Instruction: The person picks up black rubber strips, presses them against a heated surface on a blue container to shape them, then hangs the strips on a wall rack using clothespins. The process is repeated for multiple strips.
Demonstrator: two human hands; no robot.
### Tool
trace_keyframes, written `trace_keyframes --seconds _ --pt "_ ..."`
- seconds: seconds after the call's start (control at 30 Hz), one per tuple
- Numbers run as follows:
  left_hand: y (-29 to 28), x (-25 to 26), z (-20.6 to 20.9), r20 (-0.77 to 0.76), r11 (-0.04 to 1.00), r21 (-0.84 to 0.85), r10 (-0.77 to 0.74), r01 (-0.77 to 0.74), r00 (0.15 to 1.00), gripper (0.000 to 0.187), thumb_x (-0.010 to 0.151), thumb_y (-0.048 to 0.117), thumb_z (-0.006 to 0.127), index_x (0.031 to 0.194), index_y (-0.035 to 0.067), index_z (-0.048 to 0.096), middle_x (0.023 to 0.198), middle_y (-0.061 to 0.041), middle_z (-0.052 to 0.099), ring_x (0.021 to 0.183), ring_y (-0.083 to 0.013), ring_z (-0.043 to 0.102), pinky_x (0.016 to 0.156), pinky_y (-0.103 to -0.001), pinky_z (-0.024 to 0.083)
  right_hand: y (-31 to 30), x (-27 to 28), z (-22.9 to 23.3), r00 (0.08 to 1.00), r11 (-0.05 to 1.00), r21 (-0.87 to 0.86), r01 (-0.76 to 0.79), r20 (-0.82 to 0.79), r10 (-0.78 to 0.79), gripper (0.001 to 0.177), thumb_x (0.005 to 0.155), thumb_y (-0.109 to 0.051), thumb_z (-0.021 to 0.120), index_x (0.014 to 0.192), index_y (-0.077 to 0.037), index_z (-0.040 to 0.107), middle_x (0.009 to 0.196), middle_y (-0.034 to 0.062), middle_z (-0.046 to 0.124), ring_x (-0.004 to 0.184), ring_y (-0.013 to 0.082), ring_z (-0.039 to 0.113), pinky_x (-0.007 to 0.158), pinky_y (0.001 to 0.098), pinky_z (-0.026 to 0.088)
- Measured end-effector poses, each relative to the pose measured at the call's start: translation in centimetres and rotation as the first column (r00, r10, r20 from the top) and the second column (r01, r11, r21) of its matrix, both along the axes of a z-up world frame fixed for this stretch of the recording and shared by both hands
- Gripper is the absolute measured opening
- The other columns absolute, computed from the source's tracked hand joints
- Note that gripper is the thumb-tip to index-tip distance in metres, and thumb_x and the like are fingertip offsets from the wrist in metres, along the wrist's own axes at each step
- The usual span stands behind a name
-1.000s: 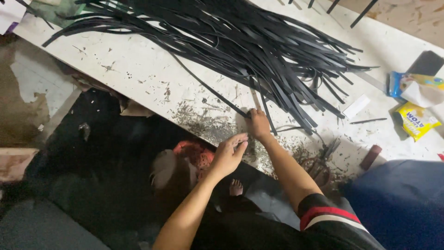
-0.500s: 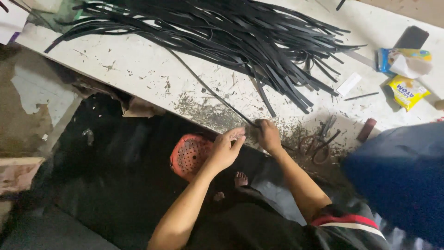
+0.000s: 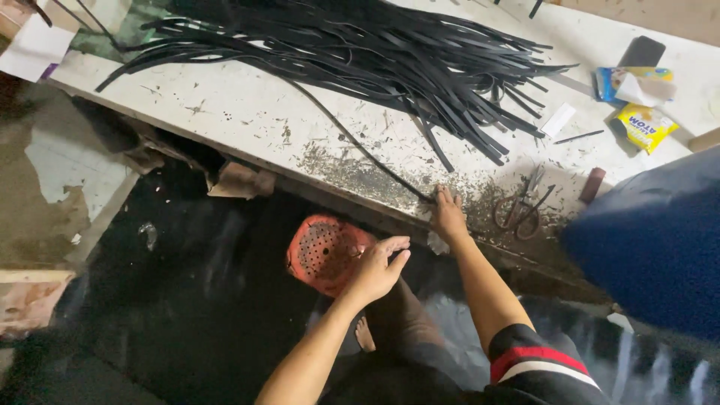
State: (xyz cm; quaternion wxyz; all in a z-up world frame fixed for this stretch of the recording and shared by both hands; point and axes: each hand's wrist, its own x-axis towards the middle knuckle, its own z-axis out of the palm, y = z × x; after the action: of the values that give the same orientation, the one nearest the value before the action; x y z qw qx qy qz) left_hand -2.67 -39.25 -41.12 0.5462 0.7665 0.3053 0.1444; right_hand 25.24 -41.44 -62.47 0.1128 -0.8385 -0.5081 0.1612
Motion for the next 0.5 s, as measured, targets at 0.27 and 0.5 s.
trace_keyframes --seconds 0.27,0.5 --pt "-2.3 -1.4 0.1 0.004 1.0 -0.018 0.018 -0.018 1.0 0.03 0.1 0.018 0.062 0.124 0.001 0.07 0.114 -0.021 0.076 0.114 -0.0371 0.07 0.096 -0.047 0.058 1.7 4.2 -9.8 0.995 0.993 -0.082 0.084 -0.038 -0.087 0.077 0.094 -0.021 0.064 0.163 -0.016 0.029 0.171 0.0074 0.025 0.147 0.0565 0.03 0.089 0.085 0.045" --pt "-3.6 -1.3 -0.4 0.01 1.0 -0.019 0.001 -0.001 1.0 0.028 0.1 0.016 0.062 0.122 0.002 0.071 0.112 -0.02 0.076 0.113 -0.0373 0.07 0.094 -0.047 0.059 0.3 1.8 -4.2 0.999 0.999 0.031 -0.012 0.03 0.011 0.062 0.095 -0.016 0.062 0.152 -0.003 0.041 0.164 0.0151 0.039 0.15 0.0432 0.037 0.112 0.0741 0.035"
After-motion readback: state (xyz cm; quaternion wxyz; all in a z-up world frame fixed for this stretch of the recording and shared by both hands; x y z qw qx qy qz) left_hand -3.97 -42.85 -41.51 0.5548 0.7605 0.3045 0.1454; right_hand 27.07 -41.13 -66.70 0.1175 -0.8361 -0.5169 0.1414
